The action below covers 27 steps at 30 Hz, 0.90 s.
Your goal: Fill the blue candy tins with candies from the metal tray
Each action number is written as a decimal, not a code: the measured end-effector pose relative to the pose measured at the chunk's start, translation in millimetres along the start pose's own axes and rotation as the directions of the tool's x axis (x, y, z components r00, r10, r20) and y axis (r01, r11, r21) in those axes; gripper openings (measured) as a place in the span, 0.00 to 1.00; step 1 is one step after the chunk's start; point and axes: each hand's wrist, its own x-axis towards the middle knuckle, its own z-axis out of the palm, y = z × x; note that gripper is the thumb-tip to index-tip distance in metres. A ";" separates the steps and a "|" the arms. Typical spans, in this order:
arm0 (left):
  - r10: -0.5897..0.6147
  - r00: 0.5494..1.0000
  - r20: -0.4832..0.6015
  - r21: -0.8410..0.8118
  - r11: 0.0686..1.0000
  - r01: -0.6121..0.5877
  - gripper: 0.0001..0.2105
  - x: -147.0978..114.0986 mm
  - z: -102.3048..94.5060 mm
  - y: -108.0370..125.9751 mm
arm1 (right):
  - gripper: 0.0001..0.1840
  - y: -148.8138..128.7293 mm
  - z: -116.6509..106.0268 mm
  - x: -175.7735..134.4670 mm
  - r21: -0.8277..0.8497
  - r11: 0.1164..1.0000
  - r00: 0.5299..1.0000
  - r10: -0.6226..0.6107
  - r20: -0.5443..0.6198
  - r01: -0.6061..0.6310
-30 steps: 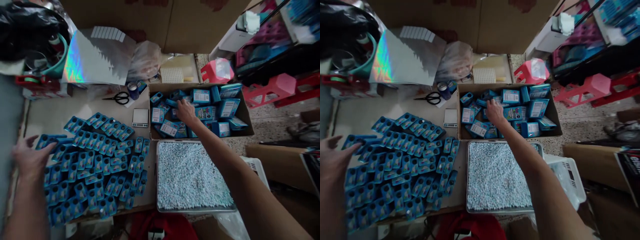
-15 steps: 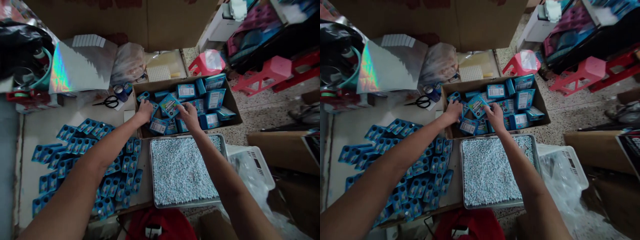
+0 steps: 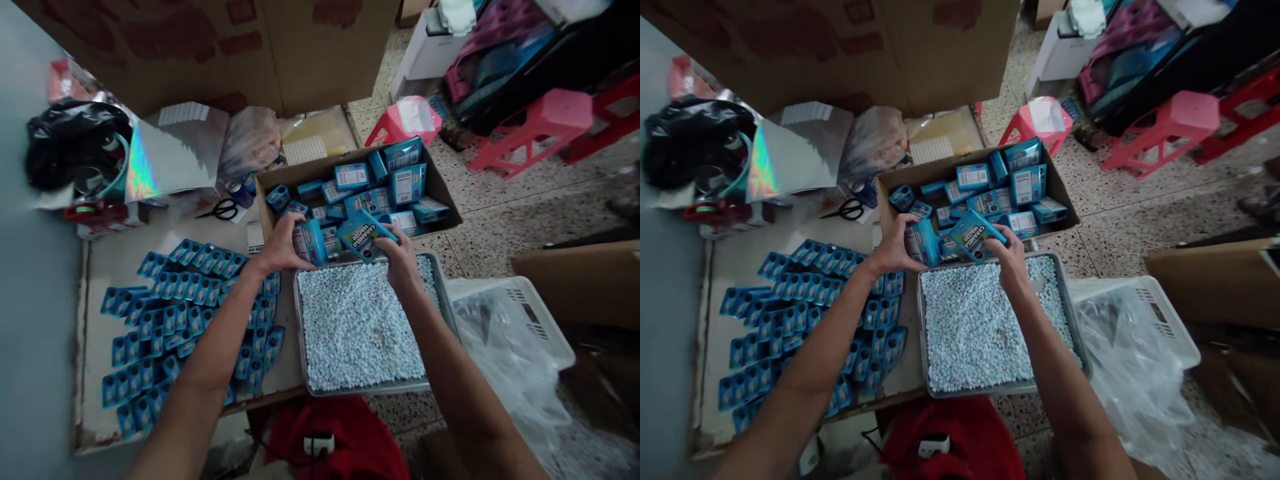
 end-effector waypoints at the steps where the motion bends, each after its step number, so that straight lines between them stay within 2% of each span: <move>1: 0.032 0.999 -0.022 0.008 0.999 -0.032 0.56 -7.1 10.2 10.9 | 0.25 -0.3 -4.2 -8.6 -0.002 1.000 1.000 0.013 -0.013 -0.013; 4: 0.093 0.995 -0.046 0.061 0.994 -0.090 0.58 -20.4 41.2 33.9 | 0.33 1.5 -18.7 -30.6 -0.025 0.998 0.998 0.052 -0.018 -0.053; 7: 0.078 0.995 -0.055 0.065 0.995 -0.074 0.58 -28.4 66.8 45.2 | 0.35 6.8 -39.2 -49.1 0.002 0.994 0.994 0.106 -0.008 -0.106; 9: 0.054 0.996 -0.074 0.017 0.998 -0.053 0.53 -34.3 79.9 51.7 | 0.35 11.9 -54.0 -62.2 0.085 0.979 0.983 0.184 -0.003 -0.183; 11: 0.027 0.995 -0.092 -0.046 0.998 -0.031 0.43 -40.9 90.3 60.9 | 0.35 17.1 -67.8 -76.2 0.158 0.952 0.963 0.268 -0.010 -0.263; 13: -0.034 0.991 -0.132 -0.133 0.991 0.016 0.36 -47.7 99.4 73.0 | 0.35 20.9 -80.9 -89.4 0.181 0.935 0.949 0.315 -0.024 -0.306; 16: -0.253 0.947 -0.196 -0.375 0.912 0.166 0.41 -56.5 110.8 92.1 | 0.33 22.0 -103.1 -100.5 0.159 0.940 0.947 0.315 -0.069 -0.301; 18: -0.374 0.917 -0.139 -0.528 0.811 0.251 0.43 -60.5 115.4 103.1 | 0.30 19.8 -120.0 -98.5 0.079 0.958 0.955 0.282 -0.095 -0.275; 20: -0.394 0.919 -0.026 -0.605 0.738 0.299 0.40 -62.3 116.3 113.0 | 0.26 15.8 -135.6 -89.4 -0.060 0.964 0.965 0.258 -0.054 -0.261; 23: -0.292 0.942 0.167 -0.621 0.710 0.331 0.38 -59.0 113.7 128.8 | 0.22 7.8 -148.0 -69.2 -0.216 0.942 0.960 0.273 0.055 -0.256; 25: -0.183 0.947 0.264 -0.612 0.727 0.312 0.38 -52.4 113.4 139.7 | 0.18 1.9 -145.7 -56.0 -0.287 0.926 0.949 0.290 0.123 -0.246; 27: -0.083 0.944 0.320 -0.617 0.737 0.274 0.37 -43.7 116.0 148.5 | 0.14 -3.9 -137.2 -45.6 -0.399 0.892 0.906 0.332 0.263 -0.211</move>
